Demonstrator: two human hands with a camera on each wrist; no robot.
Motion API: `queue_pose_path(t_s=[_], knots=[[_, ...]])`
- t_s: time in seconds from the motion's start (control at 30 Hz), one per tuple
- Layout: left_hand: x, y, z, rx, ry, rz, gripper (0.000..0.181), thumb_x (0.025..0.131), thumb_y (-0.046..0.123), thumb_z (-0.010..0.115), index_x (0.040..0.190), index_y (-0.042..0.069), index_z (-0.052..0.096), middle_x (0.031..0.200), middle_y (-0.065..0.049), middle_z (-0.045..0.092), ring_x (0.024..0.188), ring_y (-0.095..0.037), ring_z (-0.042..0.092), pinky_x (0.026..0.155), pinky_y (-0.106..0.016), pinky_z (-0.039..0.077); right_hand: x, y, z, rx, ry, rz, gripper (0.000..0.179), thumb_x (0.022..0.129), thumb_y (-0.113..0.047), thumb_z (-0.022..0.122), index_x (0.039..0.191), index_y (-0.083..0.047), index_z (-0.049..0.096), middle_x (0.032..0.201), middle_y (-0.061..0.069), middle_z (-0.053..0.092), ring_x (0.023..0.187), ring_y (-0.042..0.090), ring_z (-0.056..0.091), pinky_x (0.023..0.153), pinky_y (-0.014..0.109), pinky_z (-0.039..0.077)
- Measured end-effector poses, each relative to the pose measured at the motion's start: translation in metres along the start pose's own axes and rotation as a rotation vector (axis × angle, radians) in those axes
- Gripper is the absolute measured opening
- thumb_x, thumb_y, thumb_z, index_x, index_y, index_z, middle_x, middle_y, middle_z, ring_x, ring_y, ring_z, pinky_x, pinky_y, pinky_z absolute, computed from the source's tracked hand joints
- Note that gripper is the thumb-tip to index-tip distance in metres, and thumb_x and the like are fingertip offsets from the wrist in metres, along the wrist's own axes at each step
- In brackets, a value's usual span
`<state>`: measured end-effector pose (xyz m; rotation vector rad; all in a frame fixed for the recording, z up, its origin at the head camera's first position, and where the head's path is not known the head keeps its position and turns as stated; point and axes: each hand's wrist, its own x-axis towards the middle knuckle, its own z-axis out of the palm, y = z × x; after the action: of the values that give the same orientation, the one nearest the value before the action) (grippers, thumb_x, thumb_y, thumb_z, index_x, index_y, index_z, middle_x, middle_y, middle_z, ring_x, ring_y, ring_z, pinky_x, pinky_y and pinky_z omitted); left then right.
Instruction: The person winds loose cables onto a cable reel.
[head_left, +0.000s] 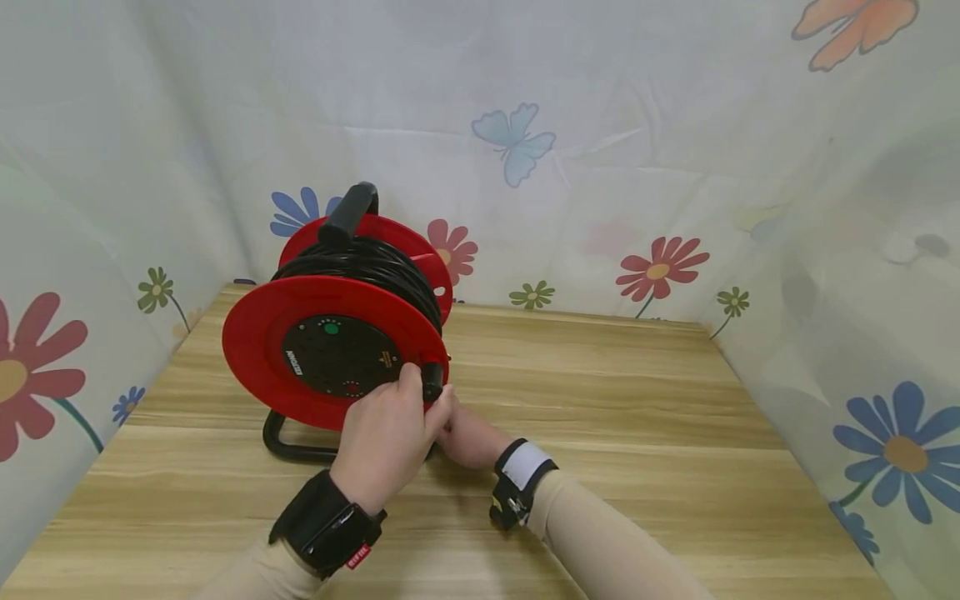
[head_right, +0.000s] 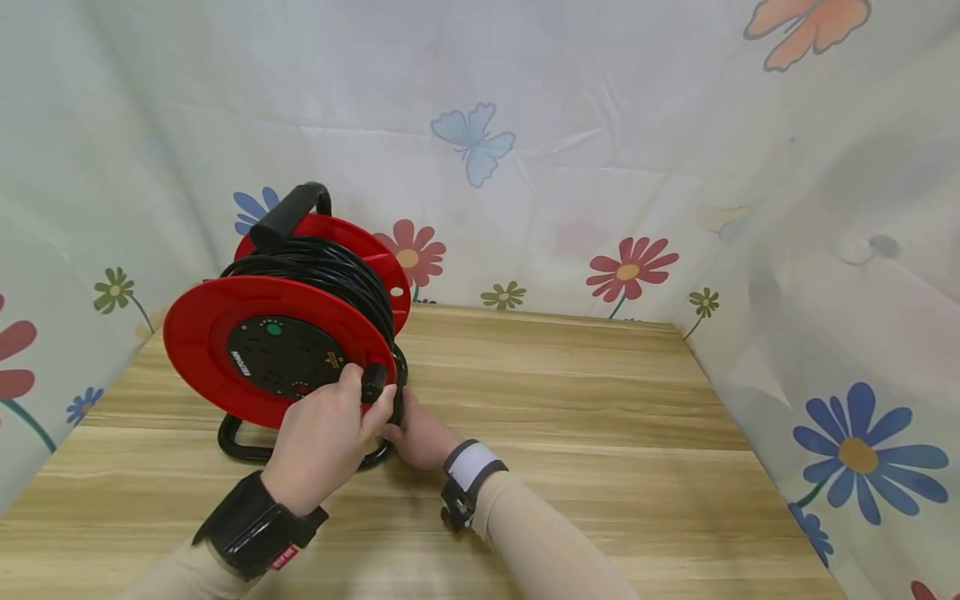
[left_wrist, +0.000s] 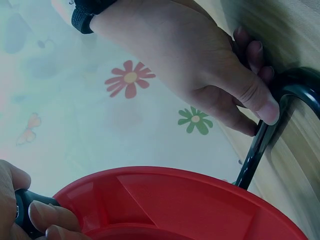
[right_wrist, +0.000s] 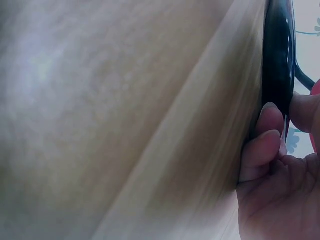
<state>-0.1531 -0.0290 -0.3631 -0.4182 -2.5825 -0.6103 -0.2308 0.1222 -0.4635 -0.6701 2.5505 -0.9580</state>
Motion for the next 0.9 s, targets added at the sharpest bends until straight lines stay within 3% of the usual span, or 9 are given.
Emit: queue_pose_path(t_s=[0.27, 0.5, 0.67, 0.9], knots=[[-0.001, -0.001, 0.004, 0.018, 0.017, 0.010, 0.034, 0.091, 0.038, 0.054, 0.078, 0.008, 0.050, 0.050, 0.000, 0.045, 0.042, -0.013, 0.040, 0.036, -0.026, 0.030, -0.001, -0.003, 0.002, 0.030, 0.063, -0.056, 0.039, 0.100, -0.017, 0.044, 0.137, -0.004, 0.037, 0.115, 0.009, 0.053, 0.098, 0.016, 0.048, 0.095, 0.039, 0.041], [-0.008, -0.004, 0.015, 0.013, 0.002, -0.005, 0.035, 0.091, 0.039, 0.055, 0.075, 0.009, 0.048, 0.049, 0.000, 0.045, 0.042, -0.013, 0.040, 0.036, -0.026, 0.030, 0.002, -0.002, 0.001, 0.086, 0.060, -0.093, 0.039, 0.101, -0.021, 0.043, 0.137, -0.008, 0.036, 0.113, 0.006, 0.053, 0.099, 0.013, 0.048, 0.093, 0.036, 0.039], [-0.013, -0.007, 0.022, 0.004, -0.023, -0.032, 0.036, 0.091, 0.040, 0.052, 0.075, 0.009, 0.048, 0.050, 0.000, 0.045, 0.043, -0.013, 0.041, 0.037, -0.026, 0.031, 0.004, 0.001, 0.002, 0.100, 0.062, -0.046, 0.050, 0.098, -0.031, 0.049, 0.139, -0.006, 0.031, 0.115, 0.006, 0.054, 0.097, 0.013, 0.049, 0.091, 0.036, 0.041], [-0.016, -0.010, 0.024, -0.007, -0.024, -0.039, 0.036, 0.091, 0.040, 0.052, 0.074, 0.009, 0.048, 0.050, 0.000, 0.045, 0.043, -0.013, 0.041, 0.037, -0.026, 0.030, 0.003, -0.002, 0.002, 0.095, 0.073, -0.034, 0.051, 0.097, -0.030, 0.052, 0.138, -0.006, 0.033, 0.119, 0.008, 0.055, 0.098, 0.014, 0.050, 0.094, 0.038, 0.042]])
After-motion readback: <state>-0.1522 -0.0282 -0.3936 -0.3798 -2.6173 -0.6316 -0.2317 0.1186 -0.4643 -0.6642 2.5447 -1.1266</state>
